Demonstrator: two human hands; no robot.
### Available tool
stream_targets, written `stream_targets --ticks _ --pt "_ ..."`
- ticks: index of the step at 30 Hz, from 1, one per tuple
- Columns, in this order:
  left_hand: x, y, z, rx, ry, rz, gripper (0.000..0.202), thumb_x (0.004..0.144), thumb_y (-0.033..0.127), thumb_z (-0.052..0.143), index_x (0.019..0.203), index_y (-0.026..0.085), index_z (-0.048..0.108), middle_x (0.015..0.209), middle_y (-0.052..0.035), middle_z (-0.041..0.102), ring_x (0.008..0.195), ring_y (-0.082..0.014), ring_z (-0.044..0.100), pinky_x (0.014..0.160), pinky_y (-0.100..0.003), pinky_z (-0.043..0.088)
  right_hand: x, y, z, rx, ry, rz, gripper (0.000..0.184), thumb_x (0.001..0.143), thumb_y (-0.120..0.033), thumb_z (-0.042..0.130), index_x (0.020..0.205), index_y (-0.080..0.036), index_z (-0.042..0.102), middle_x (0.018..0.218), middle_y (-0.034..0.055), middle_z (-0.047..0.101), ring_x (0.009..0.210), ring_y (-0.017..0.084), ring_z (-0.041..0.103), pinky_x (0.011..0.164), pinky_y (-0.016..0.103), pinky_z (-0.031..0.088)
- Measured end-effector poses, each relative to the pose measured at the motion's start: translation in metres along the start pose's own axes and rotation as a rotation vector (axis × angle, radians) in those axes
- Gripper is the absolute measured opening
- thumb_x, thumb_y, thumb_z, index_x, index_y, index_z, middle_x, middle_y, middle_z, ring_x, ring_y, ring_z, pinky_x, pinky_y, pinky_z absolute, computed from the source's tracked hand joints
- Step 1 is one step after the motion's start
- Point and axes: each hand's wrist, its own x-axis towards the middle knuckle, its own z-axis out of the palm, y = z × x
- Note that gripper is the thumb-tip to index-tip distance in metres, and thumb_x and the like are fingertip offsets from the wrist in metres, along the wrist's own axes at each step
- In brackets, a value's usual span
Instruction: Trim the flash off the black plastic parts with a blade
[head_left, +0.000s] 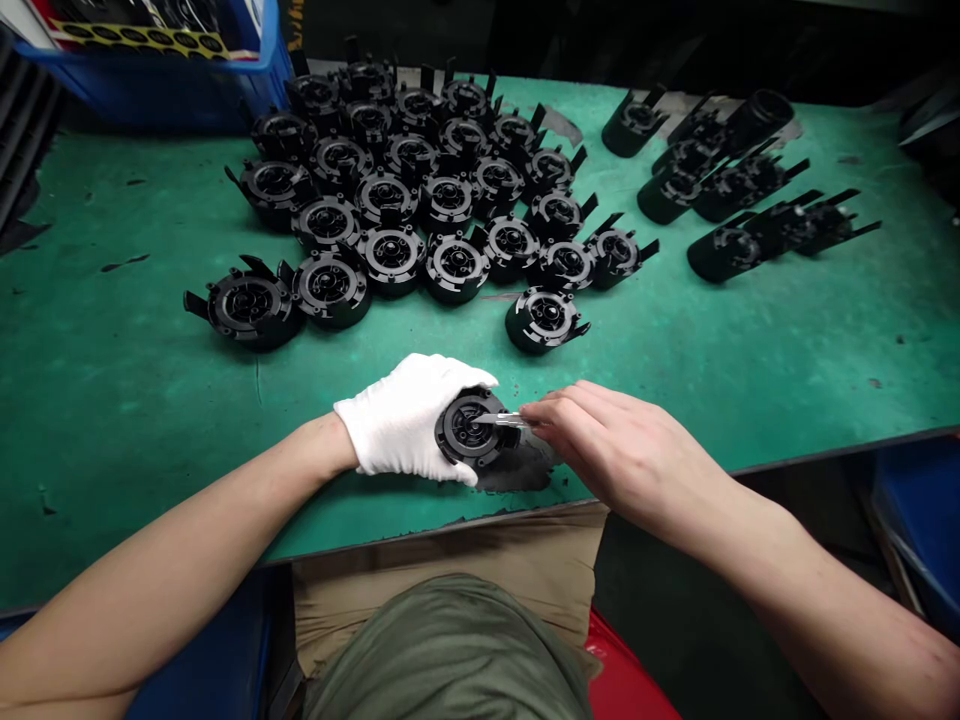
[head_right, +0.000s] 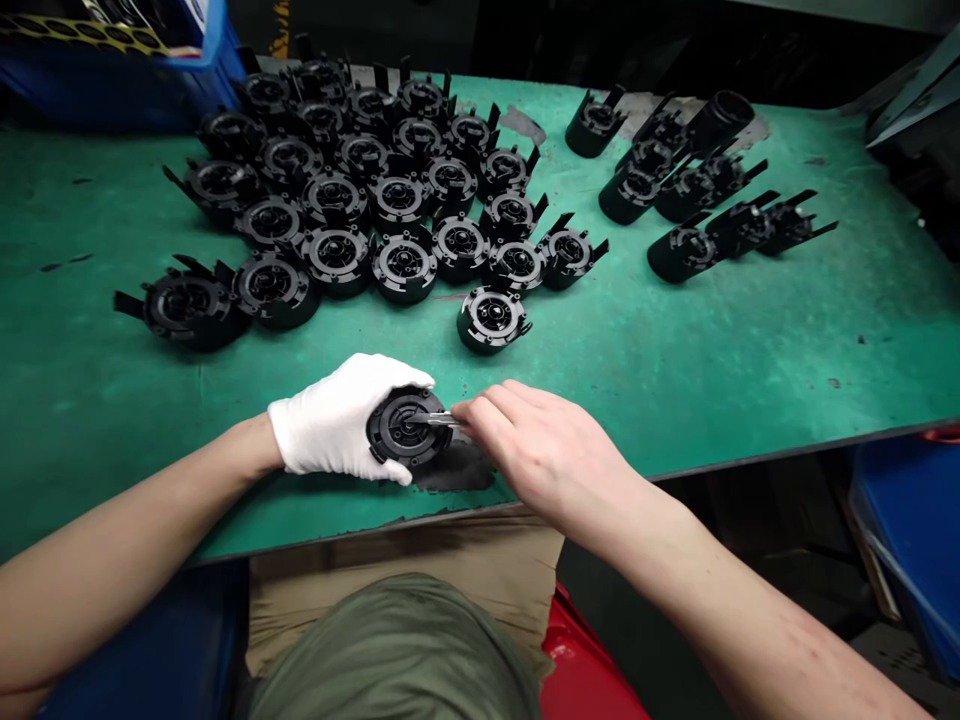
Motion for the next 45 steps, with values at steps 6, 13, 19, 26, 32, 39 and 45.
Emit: stream_targets --ticks 6,13,19,26,32,39,45 --pt "-0.002 -0.002 0.002 0.003 0.012 0.015 0.076 0.069 0.074 0.092 0.124 0.026 0.071 0.123 -0.0098 0.081 0.112 -0.0381 0.079 0.102 -0.047 0.059 -0.002 0.002 0.001 -0.013 -0.014 -0.012 0.010 0.111 -0.016 0.058 0.117 -0.012 0.065 0.092 0.0057 0.067 0.081 0.019 0.060 0.071 0.034 0.046" --pt "0.000 0.000 0.000 -0.012 0.001 0.009 0.073 0.068 0.071 0.093 0.121 0.026 0.071 0.118 -0.0089 0.082 0.109 -0.0373 0.080 0.099 -0.046 0.060 0.004 0.004 -0.003 -0.065 -0.066 -0.066 0.014 0.110 -0.010 0.053 0.115 -0.012 0.067 0.091 0.0065 0.068 0.081 0.020 0.061 0.072 0.034 0.047" --pt "0.001 0.002 -0.001 -0.001 -0.014 -0.016 0.075 0.066 0.069 0.095 0.122 0.026 0.071 0.116 -0.0091 0.082 0.107 -0.0369 0.080 0.098 -0.045 0.060 0.010 0.005 -0.010 -0.158 -0.099 -0.138 0.025 0.110 -0.007 0.047 0.113 -0.014 0.071 0.099 0.0121 0.075 0.086 0.023 0.065 0.074 0.036 0.047" --pt "0.000 0.001 -0.001 0.006 -0.017 0.000 0.082 0.067 0.068 0.095 0.132 0.026 0.068 0.122 -0.0099 0.082 0.113 -0.0383 0.080 0.101 -0.046 0.060 0.010 0.016 -0.009 -0.074 -0.076 -0.200 0.020 0.112 -0.010 0.050 0.114 -0.013 0.070 0.100 0.0108 0.077 0.083 0.021 0.065 0.075 0.035 0.050" --pt "-0.004 -0.001 -0.001 0.015 -0.063 -0.001 0.108 0.070 0.055 0.097 0.161 0.021 0.049 0.139 -0.0141 0.078 0.126 -0.0407 0.076 0.107 -0.049 0.059 0.001 0.032 0.015 0.098 0.058 -0.074 0.011 0.112 -0.019 0.058 0.120 -0.016 0.065 0.099 0.0078 0.076 0.086 0.020 0.069 0.076 0.033 0.054" --pt "-0.005 0.000 -0.004 -0.011 -0.090 0.003 0.110 0.071 0.048 0.098 0.164 0.020 0.047 0.144 -0.0148 0.076 0.131 -0.0397 0.074 0.111 -0.049 0.058 0.001 0.035 0.028 0.180 0.028 -0.057 0.012 0.113 -0.023 0.058 0.120 -0.018 0.065 0.103 0.0081 0.078 0.090 0.021 0.072 0.080 0.036 0.053" --pt "-0.006 -0.001 -0.004 -0.002 -0.081 0.000 0.107 0.072 0.050 0.097 0.163 0.022 0.048 0.144 -0.0142 0.075 0.131 -0.0398 0.074 0.111 -0.049 0.058 0.000 0.039 0.030 0.214 0.008 -0.054 0.014 0.112 -0.021 0.056 0.121 -0.019 0.066 0.106 0.0088 0.078 0.092 0.021 0.071 0.082 0.036 0.051"
